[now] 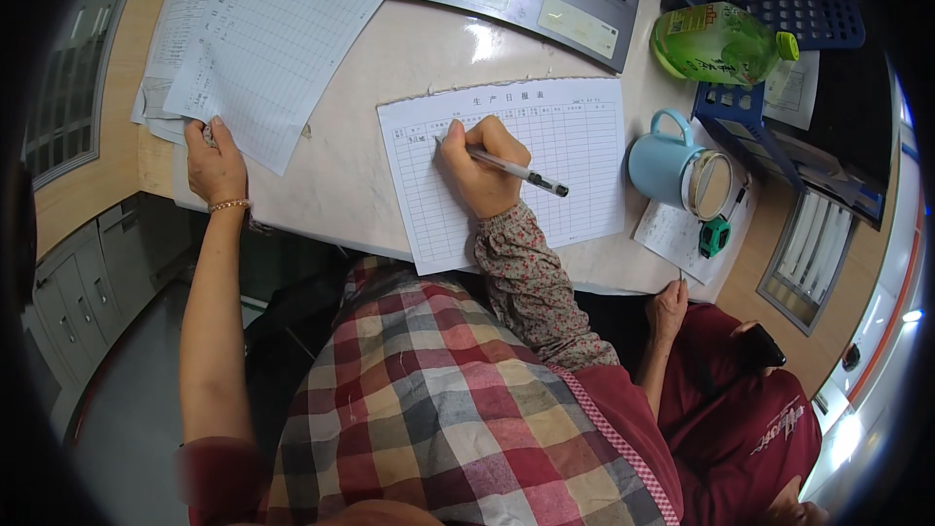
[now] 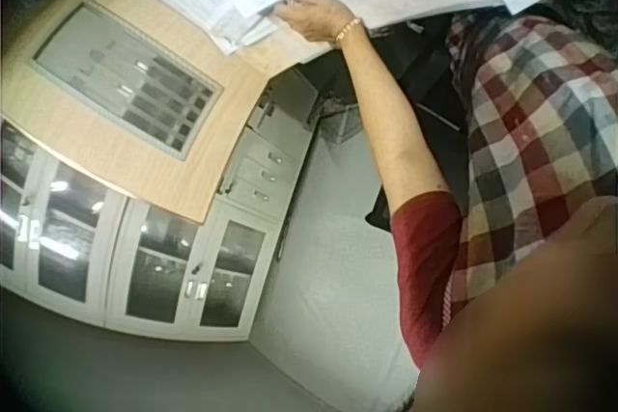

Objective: Filling out a daily production report logbook at an office desk.

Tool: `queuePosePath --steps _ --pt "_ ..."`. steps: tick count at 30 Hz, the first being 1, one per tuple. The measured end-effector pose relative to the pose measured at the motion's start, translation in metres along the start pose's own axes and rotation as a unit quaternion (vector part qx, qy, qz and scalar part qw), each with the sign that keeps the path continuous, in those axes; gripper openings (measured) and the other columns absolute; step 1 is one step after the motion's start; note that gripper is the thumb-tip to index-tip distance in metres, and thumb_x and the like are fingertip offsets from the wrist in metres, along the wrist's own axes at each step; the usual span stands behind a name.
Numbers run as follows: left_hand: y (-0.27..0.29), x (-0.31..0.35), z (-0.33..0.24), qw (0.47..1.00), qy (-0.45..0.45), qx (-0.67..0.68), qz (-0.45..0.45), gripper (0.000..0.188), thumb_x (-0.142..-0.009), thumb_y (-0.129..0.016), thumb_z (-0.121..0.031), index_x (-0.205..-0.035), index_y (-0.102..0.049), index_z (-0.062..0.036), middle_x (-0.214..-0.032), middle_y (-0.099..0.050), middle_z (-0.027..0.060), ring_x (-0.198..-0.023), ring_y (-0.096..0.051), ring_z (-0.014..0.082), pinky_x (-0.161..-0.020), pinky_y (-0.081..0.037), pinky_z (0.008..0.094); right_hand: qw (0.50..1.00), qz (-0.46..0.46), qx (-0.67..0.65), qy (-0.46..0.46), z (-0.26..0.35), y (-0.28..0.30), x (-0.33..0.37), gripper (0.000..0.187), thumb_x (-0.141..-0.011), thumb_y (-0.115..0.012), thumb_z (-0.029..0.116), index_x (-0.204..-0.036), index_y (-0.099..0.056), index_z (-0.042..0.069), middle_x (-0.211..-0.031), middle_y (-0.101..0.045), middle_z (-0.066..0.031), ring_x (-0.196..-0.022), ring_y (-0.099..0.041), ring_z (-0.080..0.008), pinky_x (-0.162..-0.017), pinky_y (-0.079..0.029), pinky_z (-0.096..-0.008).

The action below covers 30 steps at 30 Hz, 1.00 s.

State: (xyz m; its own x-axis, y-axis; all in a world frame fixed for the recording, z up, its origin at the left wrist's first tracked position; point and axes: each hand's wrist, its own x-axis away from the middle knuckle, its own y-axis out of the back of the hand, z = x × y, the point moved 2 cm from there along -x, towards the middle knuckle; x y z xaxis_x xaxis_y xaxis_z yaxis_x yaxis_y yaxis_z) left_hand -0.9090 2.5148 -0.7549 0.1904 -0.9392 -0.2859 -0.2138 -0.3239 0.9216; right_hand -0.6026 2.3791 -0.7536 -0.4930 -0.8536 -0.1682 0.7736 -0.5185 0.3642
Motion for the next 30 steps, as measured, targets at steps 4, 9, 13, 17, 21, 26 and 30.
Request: queuePosePath --steps 4,9,13,17,21,26,30 --pt "-0.001 -0.001 -0.002 1.000 -0.004 0.004 -0.002 0.027 -0.089 -0.053 -0.033 -0.101 -0.053 -0.0090 -0.078 -0.062 0.0138 -0.073 -0.060 0.0339 -0.061 -0.045 0.0455 1.000 0.011 0.002 0.001 -0.002 0.000 -0.001 0.027 -0.082 -0.066 0.008 -0.064 -0.047 0.004 -0.052 -0.051 -0.0008 -0.047 -0.047 -0.0046 -0.043 -0.036 -0.0196" --pt "-0.003 0.000 -0.005 1.000 0.001 -0.003 0.002 0.027 -0.089 -0.053 -0.033 -0.101 -0.053 -0.0092 -0.078 -0.062 0.0139 -0.073 -0.060 0.0341 -0.060 -0.045 0.0455 1.000 0.005 -0.006 0.011 -0.006 0.001 -0.003 0.027 -0.082 -0.066 0.007 -0.064 -0.046 0.004 -0.053 -0.051 -0.0007 -0.046 -0.045 -0.0043 -0.043 -0.035 -0.0199" --pt "-0.006 0.002 -0.007 1.000 0.001 0.001 0.001 0.027 -0.088 -0.053 -0.033 -0.101 -0.053 -0.0093 -0.077 -0.062 0.0140 -0.072 -0.060 0.0343 -0.060 -0.045 0.0459 1.000 0.006 -0.001 0.014 -0.011 0.005 -0.003 0.027 -0.082 -0.066 0.007 -0.064 -0.045 0.005 -0.053 -0.050 -0.0006 -0.047 -0.043 -0.0044 -0.044 -0.035 -0.0198" --pt "-0.009 0.004 -0.010 1.000 -0.001 -0.005 -0.002 0.027 -0.088 -0.053 -0.034 -0.100 -0.053 -0.0097 -0.077 -0.062 0.0138 -0.072 -0.060 0.0345 -0.060 -0.044 0.0462 0.998 -0.044 -0.043 0.007 -0.013 0.010 -0.001 0.027 -0.082 -0.065 0.006 -0.065 -0.044 0.005 -0.054 -0.050 -0.0004 -0.048 -0.042 -0.0044 -0.045 -0.035 -0.0200" --pt "-0.010 0.005 -0.013 1.000 -0.001 -0.004 -0.006 0.026 -0.088 -0.053 -0.034 -0.100 -0.053 -0.0103 -0.077 -0.062 0.0140 -0.072 -0.060 0.0347 -0.059 -0.044 0.0463 0.997 -0.035 -0.044 -0.059 -0.013 0.018 -0.013 0.029 -0.079 -0.068 0.008 -0.063 -0.044 0.005 -0.052 -0.050 -0.0010 -0.047 -0.044 -0.0048 -0.042 -0.035 -0.0211" --pt "-0.013 0.007 -0.018 1.000 0.005 0.000 0.000 0.027 -0.088 -0.053 -0.035 -0.101 -0.053 -0.0101 -0.078 -0.063 0.0144 -0.072 -0.061 0.0352 -0.060 -0.044 0.0466 1.000 -0.028 -0.011 -0.007 -0.018 0.021 -0.007 0.028 -0.081 -0.068 0.009 -0.064 -0.047 0.004 -0.054 -0.053 -0.0016 -0.048 -0.046 -0.0046 -0.045 -0.037 -0.0197" --pt "-0.017 0.009 -0.018 1.000 0.007 -0.002 -0.002 0.028 -0.088 -0.052 -0.035 -0.101 -0.053 -0.0100 -0.079 -0.063 0.0150 -0.074 -0.061 0.0362 -0.061 -0.045 0.0467 1.000 -0.010 0.001 -0.003 -0.020 0.020 -0.013 0.026 -0.082 -0.067 0.009 -0.064 -0.048 0.004 -0.053 -0.054 -0.0026 -0.047 -0.048 -0.0050 -0.044 -0.038 -0.0195"
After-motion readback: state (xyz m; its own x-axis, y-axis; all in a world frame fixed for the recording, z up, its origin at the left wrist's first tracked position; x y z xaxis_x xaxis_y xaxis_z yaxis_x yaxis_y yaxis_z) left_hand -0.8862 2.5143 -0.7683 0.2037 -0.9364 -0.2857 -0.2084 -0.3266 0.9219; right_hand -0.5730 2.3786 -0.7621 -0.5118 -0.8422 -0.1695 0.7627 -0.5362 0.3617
